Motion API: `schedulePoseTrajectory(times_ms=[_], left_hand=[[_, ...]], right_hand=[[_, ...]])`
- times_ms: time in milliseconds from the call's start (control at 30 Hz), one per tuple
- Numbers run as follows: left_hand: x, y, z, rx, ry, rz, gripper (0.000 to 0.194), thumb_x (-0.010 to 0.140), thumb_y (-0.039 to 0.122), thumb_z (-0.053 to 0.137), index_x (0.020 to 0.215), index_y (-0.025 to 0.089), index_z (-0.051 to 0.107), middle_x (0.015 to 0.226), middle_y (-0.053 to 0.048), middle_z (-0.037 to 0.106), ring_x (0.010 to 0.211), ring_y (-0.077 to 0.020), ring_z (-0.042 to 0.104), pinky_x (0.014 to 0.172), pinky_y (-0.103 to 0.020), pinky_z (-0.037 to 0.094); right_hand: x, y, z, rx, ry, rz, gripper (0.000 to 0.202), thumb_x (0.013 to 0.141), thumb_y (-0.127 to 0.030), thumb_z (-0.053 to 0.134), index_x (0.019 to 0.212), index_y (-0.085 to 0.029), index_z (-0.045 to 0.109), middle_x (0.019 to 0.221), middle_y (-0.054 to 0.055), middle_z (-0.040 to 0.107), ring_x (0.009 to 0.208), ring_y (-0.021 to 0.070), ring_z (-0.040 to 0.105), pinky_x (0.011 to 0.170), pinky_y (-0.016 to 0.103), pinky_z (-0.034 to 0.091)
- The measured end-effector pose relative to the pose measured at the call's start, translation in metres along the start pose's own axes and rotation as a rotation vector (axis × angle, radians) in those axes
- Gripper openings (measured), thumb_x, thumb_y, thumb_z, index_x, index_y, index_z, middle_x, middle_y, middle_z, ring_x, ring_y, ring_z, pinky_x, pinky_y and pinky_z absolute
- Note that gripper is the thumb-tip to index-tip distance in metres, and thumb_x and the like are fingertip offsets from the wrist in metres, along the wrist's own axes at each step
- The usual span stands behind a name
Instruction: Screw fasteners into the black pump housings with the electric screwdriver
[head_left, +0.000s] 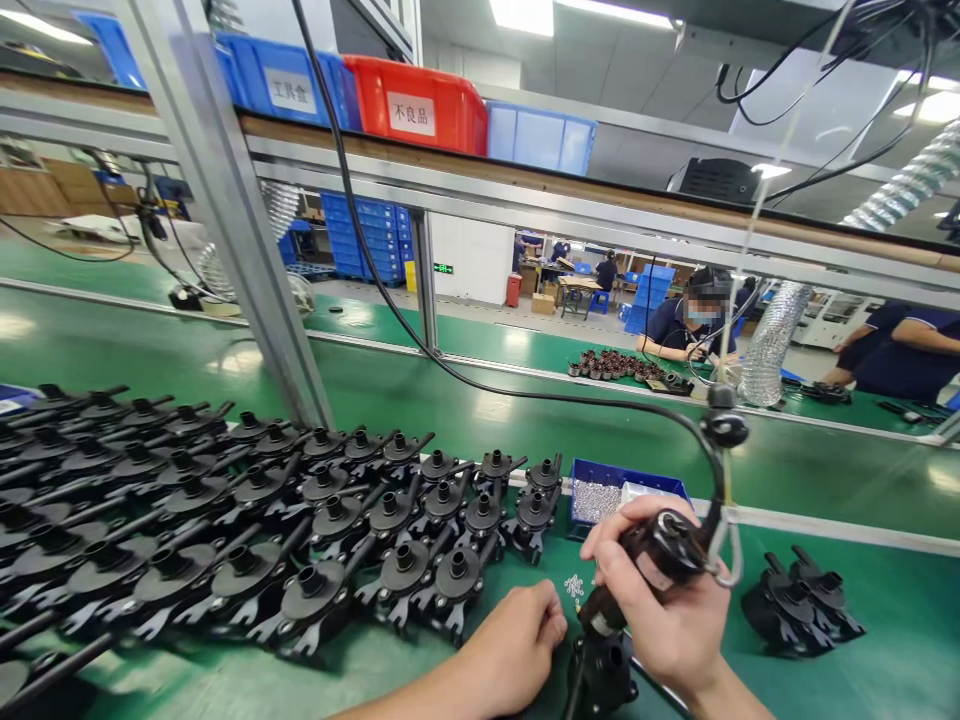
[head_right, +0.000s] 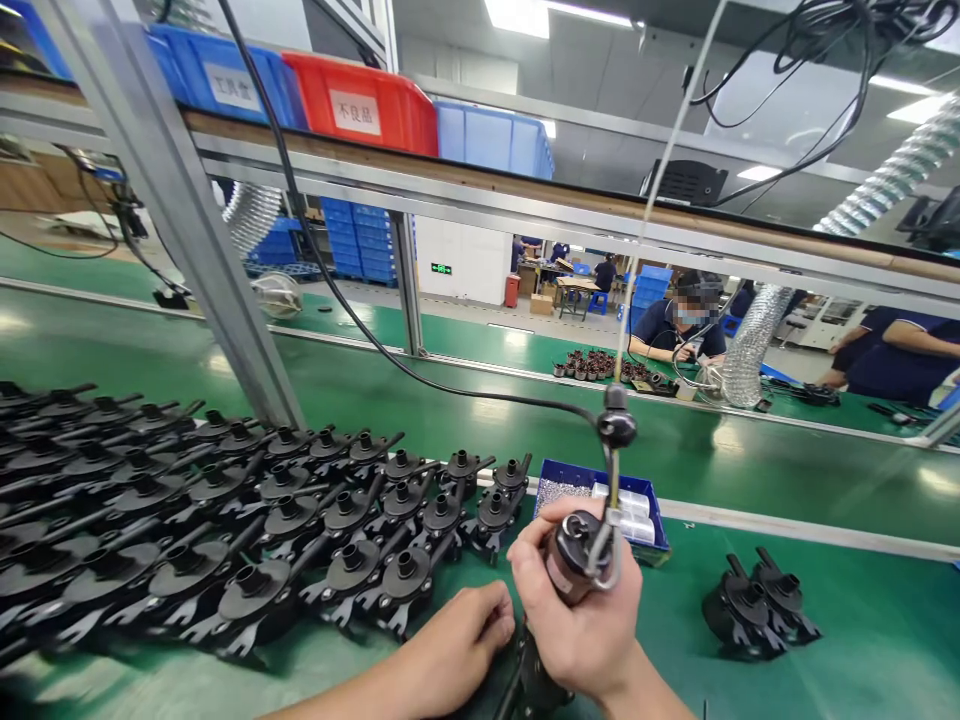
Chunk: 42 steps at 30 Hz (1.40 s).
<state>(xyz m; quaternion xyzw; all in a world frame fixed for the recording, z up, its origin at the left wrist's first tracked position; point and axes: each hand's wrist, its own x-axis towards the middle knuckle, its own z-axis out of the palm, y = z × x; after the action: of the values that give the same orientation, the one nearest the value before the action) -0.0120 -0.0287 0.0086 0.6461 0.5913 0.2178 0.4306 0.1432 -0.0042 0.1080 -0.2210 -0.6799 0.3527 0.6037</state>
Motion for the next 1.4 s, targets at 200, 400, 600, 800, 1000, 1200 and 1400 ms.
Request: schedulePoseTrajectory(times_ms=[200, 400, 600, 800, 1000, 1200, 1400], left_hand=[[0.002, 0.006, 0.008, -0.339, -0.257, -0.282, 0.023, 0.091, 0.009, 0.043, 0.074, 0.024, 0.050, 0.056, 0.007, 0.049, 0.042, -0.0130, 0.043, 0.044, -0.026, 0.031], [0.009, 0.007, 0.009, -0.539, -0.320, -0.335, 0.018, 0.080, 0.022, 0.054, 0.062, 0.020, 0.052, 0.057, 0.004, 0.053, 0.038, -0.0082, 0.047, 0.037, -0.021, 0.035], [0.005, 0.004, -0.009, -0.728, -0.442, -0.278, 0.045, 0.050, 0.051, 0.091, 0.067, 0.017, 0.066, 0.065, -0.001, 0.065, 0.051, -0.0129, 0.063, 0.044, -0.024, 0.056], [0.000, -0.003, 0.014, -0.794, -0.235, -0.318, 0.061, 0.041, 0.043, 0.103, 0.076, 0.019, 0.059, 0.057, 0.002, 0.064, 0.044, -0.0102, 0.056, 0.040, -0.022, 0.055], [0.004, -0.007, 0.025, -0.806, -0.222, -0.362, 0.055, 0.053, 0.028, 0.100, 0.084, 0.021, 0.055, 0.053, 0.003, 0.064, 0.041, -0.0135, 0.059, 0.036, -0.024, 0.055], [0.004, -0.008, 0.022, -0.833, -0.250, -0.332, 0.057, 0.053, 0.033, 0.104, 0.080, 0.020, 0.055, 0.053, 0.002, 0.065, 0.041, -0.0135, 0.060, 0.038, -0.023, 0.056], [0.003, -0.008, 0.020, -0.862, -0.298, -0.280, 0.060, 0.051, 0.039, 0.106, 0.077, 0.020, 0.055, 0.054, 0.003, 0.064, 0.044, -0.0144, 0.063, 0.042, -0.024, 0.059]], right_hand=[[0.002, -0.016, -0.010, 0.037, 0.035, 0.015, 0.017, 0.105, -0.020, 0.071, 0.117, -0.026, 0.061, 0.081, -0.001, 0.071, 0.072, 0.0186, 0.073, 0.069, 0.033, 0.061], [-0.001, -0.019, -0.006, 0.052, 0.001, 0.080, 0.018, 0.105, -0.021, 0.070, 0.117, -0.029, 0.060, 0.082, -0.003, 0.071, 0.073, 0.0169, 0.072, 0.069, 0.030, 0.059], [-0.005, -0.029, 0.001, 0.063, 0.042, 0.150, 0.017, 0.105, -0.026, 0.072, 0.115, -0.030, 0.059, 0.082, -0.004, 0.071, 0.073, 0.0157, 0.069, 0.068, 0.028, 0.056], [-0.003, -0.022, -0.002, 0.068, 0.009, 0.110, 0.018, 0.105, -0.024, 0.071, 0.117, -0.030, 0.060, 0.083, -0.002, 0.073, 0.071, 0.0153, 0.069, 0.065, 0.027, 0.057], [0.000, -0.013, -0.003, 0.095, 0.044, 0.055, 0.018, 0.105, -0.023, 0.071, 0.118, -0.028, 0.060, 0.081, -0.002, 0.072, 0.068, 0.0171, 0.071, 0.062, 0.030, 0.058], [0.001, -0.010, -0.004, 0.181, -0.003, 0.103, 0.018, 0.105, -0.023, 0.072, 0.117, -0.028, 0.060, 0.083, -0.002, 0.071, 0.072, 0.0167, 0.070, 0.065, 0.030, 0.056], [0.008, -0.007, -0.013, 0.505, -0.398, 0.206, 0.025, 0.097, -0.034, 0.080, 0.105, -0.027, 0.057, 0.079, -0.002, 0.065, 0.065, 0.0184, 0.067, 0.059, 0.032, 0.055]])
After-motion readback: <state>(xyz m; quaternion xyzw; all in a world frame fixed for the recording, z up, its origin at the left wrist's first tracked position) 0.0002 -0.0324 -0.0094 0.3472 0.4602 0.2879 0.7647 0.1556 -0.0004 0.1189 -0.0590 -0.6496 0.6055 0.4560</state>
